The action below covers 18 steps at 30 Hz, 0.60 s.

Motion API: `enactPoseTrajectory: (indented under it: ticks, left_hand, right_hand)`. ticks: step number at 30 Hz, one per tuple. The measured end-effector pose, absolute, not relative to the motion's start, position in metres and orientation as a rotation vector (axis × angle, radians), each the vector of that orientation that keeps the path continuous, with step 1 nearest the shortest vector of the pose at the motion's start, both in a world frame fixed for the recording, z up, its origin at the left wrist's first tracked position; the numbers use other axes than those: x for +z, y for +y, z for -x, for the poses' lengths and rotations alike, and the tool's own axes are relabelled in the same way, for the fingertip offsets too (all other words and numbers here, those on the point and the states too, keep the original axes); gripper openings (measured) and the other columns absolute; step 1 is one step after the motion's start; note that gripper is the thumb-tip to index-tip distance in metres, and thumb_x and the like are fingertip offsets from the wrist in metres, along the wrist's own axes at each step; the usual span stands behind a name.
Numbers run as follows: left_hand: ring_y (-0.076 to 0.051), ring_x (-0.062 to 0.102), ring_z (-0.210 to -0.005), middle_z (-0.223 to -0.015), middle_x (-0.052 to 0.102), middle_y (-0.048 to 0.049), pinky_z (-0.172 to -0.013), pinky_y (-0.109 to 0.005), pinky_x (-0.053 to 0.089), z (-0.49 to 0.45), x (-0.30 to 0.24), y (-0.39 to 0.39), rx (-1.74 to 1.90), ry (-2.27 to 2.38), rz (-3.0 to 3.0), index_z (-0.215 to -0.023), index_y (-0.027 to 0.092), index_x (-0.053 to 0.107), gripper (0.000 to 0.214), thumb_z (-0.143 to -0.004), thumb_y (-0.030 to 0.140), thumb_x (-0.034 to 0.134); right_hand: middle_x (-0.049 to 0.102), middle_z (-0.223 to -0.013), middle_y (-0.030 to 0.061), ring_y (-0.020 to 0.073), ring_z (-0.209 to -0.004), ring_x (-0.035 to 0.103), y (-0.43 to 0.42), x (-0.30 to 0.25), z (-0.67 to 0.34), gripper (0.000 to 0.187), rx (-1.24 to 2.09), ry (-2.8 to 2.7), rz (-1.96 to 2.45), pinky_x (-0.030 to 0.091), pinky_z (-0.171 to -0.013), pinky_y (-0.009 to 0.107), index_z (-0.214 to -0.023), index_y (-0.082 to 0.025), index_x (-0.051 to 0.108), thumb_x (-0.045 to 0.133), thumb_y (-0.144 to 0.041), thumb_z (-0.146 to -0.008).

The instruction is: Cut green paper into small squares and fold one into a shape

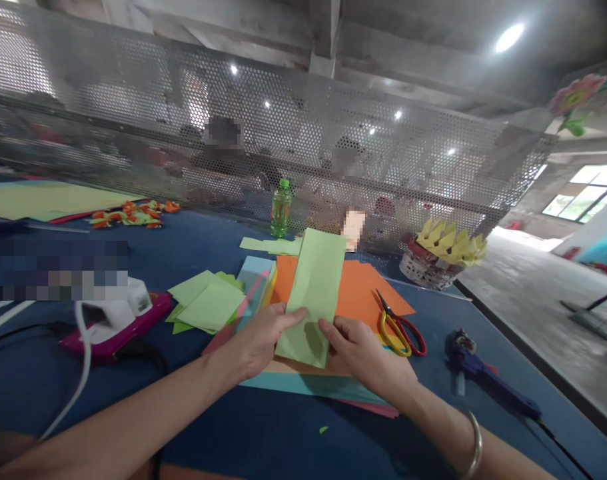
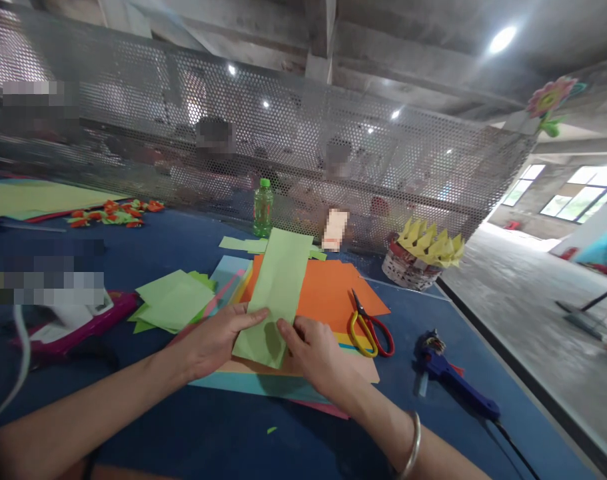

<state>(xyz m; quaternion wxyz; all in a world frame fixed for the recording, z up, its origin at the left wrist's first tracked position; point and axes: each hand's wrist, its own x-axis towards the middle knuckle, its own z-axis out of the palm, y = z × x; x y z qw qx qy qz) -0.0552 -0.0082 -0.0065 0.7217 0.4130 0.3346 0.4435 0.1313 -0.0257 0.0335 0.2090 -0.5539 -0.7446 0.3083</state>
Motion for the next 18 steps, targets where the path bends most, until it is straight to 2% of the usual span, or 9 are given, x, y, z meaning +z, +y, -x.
enactPoseTrajectory:
  ticks: [5, 10, 14, 18]
  left_hand:
    - [-0.03, 0.069, -0.097, -0.103, 0.075, -0.0094, -0.088, -0.039, 0.049, 0.051, -0.002, -0.013, 0.992, 0.722, -1.001, -0.109, 0.017, 0.072, 0.036, -0.081, 0.039, 0.071]
    - [-0.029, 0.068, -0.096, -0.106, 0.075, -0.0103, -0.086, -0.038, 0.048, 0.047, 0.002, -0.018, 1.025, 0.782, -1.022, -0.106, 0.016, 0.073, 0.038, -0.077, 0.04, 0.074]
    - [-0.029, 0.068, -0.094, -0.106, 0.074, -0.011, -0.085, -0.037, 0.048, 0.046, 0.002, -0.019, 1.036, 0.796, -1.025, -0.104, 0.014, 0.072, 0.041, -0.072, 0.039, 0.078]
    - [-0.028, 0.069, -0.091, -0.1, 0.076, -0.0107, -0.084, -0.037, 0.049, 0.046, 0.003, -0.019, 1.038, 0.824, -1.038, -0.103, 0.014, 0.073, 0.041, -0.072, 0.04, 0.078]
  right_hand:
    - [0.049, -0.057, -0.0029, 0.012, -0.053, 0.046, -0.028, 0.025, -0.129, 0.044, 0.81, -2.123, 1.529, 0.029, -0.052, 0.024, -0.069, -0.021, 0.046, 0.033, -0.049, -0.1]
    - [0.05, -0.063, -0.0016, 0.0127, -0.056, 0.048, -0.026, 0.014, -0.128, 0.036, 0.736, -2.161, 1.422, 0.032, -0.052, 0.023, -0.072, -0.021, 0.044, 0.036, -0.041, -0.101]
    - [0.052, -0.064, -0.0005, 0.013, -0.056, 0.052, -0.027, 0.014, -0.129, 0.035, 0.731, -2.209, 1.392, 0.033, -0.052, 0.023, -0.079, -0.02, 0.053, 0.034, -0.037, -0.102]
    - [0.057, -0.07, 0.0023, 0.0135, -0.057, 0.052, -0.027, 0.013, -0.131, 0.033, 0.587, -2.302, 1.342, 0.033, -0.053, 0.024, -0.093, -0.017, 0.063, 0.035, -0.032, -0.102]
